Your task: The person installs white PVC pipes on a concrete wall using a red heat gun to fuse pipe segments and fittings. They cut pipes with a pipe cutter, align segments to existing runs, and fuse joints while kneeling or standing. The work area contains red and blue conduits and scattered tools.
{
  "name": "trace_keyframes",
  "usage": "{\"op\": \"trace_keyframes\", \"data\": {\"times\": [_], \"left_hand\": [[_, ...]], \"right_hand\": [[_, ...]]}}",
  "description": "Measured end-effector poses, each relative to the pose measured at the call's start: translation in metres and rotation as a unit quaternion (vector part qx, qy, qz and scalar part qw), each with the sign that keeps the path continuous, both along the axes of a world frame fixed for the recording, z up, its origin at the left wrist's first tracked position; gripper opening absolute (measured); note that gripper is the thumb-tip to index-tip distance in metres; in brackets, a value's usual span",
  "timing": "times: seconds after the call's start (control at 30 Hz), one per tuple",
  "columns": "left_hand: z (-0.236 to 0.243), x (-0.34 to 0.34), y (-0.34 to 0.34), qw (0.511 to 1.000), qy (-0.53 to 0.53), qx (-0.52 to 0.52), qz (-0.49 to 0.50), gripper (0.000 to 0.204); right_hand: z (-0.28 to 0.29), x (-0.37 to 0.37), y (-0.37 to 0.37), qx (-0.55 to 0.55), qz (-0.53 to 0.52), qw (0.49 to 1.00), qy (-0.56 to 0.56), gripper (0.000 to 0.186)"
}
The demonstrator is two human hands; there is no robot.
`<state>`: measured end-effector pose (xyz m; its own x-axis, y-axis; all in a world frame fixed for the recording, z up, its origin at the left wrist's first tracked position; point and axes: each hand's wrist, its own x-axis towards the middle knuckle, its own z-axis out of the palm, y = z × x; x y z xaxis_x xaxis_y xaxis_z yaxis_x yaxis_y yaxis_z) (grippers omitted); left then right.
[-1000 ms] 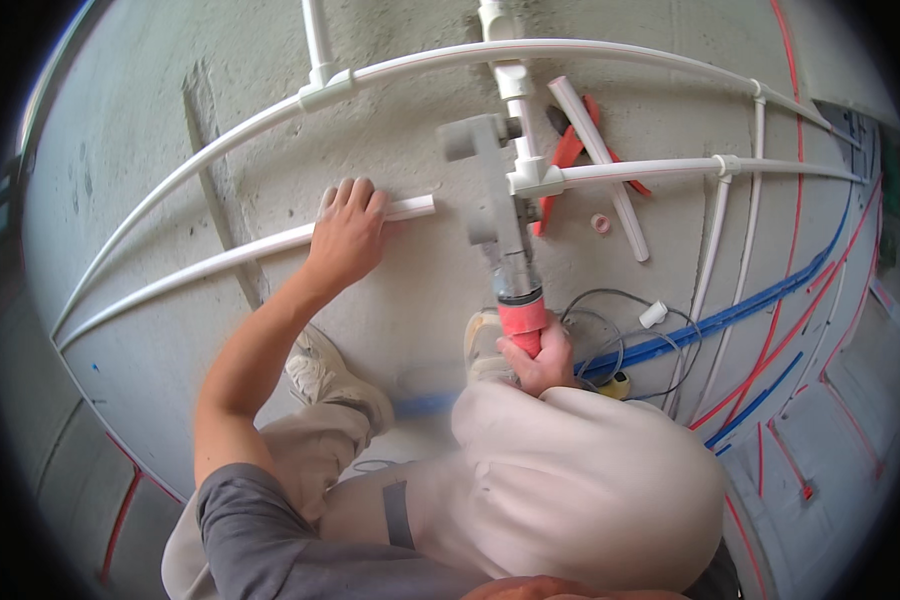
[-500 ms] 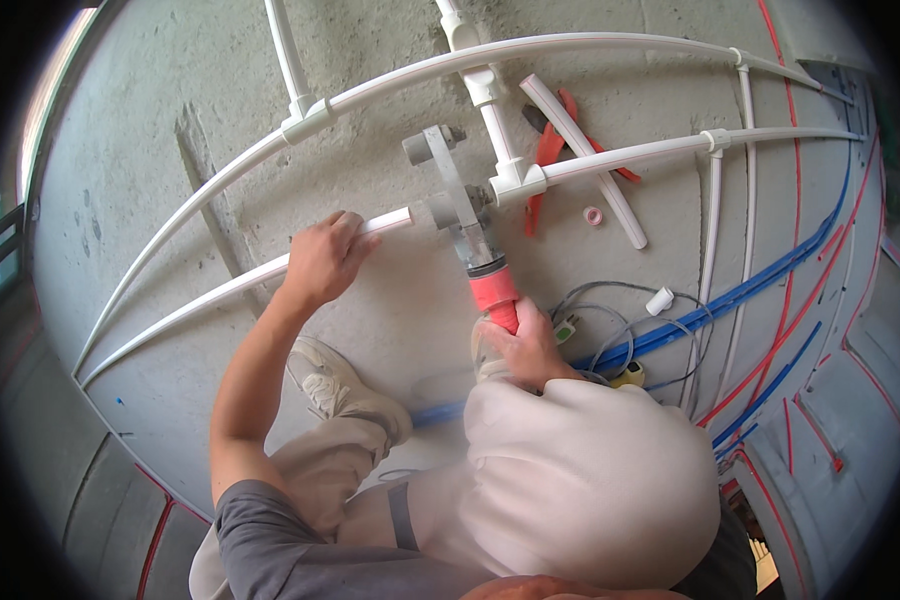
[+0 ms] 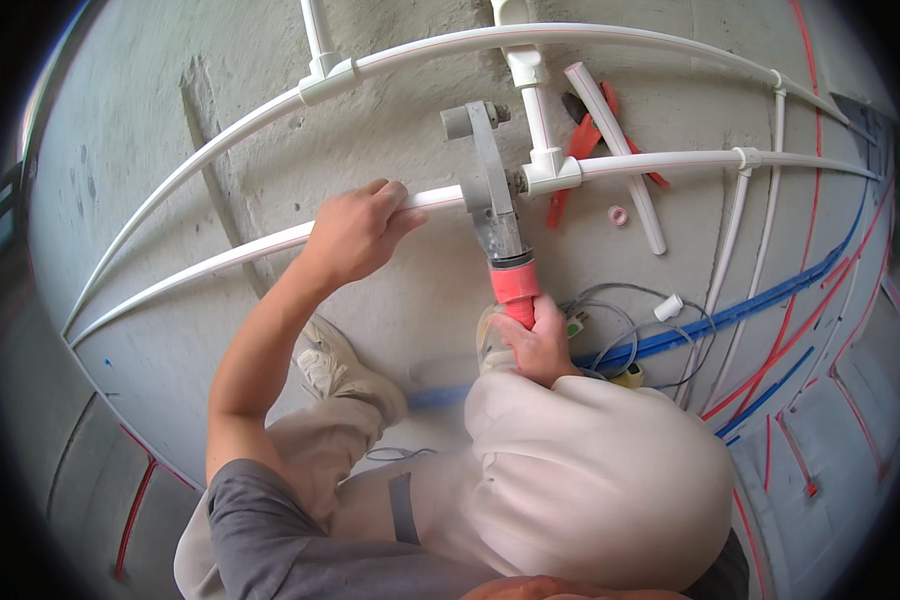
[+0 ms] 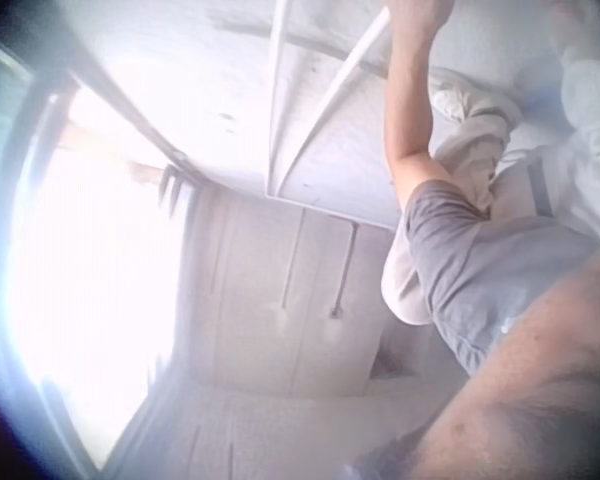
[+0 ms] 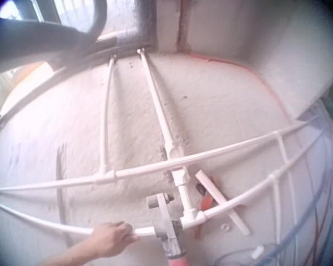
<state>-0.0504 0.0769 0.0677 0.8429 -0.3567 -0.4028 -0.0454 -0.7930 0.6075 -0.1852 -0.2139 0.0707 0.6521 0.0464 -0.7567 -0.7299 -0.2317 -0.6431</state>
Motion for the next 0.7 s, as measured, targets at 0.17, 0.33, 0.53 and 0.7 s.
{"op": "trace_keyframes", "data": {"times": [0.17,0.33,0.53,0.7], "left_hand": [[0.001,0.008,0.004,1.000,0.013,-0.025,-0.011,0.037],[0.004,0.015,0.009,0.994,0.100,0.019,-0.036,0.039],[0.005,0.014,0.000,0.995,0.084,0.051,-0.026,0.039],[0.007,0.016,-0.005,0.994,0.083,0.064,-0.034,0.039]], "right_hand": [[0.004,0.005,0.000,0.005,-0.001,1.000,0.021,0.032],[0.006,0.007,0.001,-0.018,0.014,1.000,0.009,0.033],[0.011,0.007,0.004,-0.055,0.063,0.994,0.070,0.046],[0.013,0.009,0.004,-0.035,0.078,0.989,0.122,0.057]]}}
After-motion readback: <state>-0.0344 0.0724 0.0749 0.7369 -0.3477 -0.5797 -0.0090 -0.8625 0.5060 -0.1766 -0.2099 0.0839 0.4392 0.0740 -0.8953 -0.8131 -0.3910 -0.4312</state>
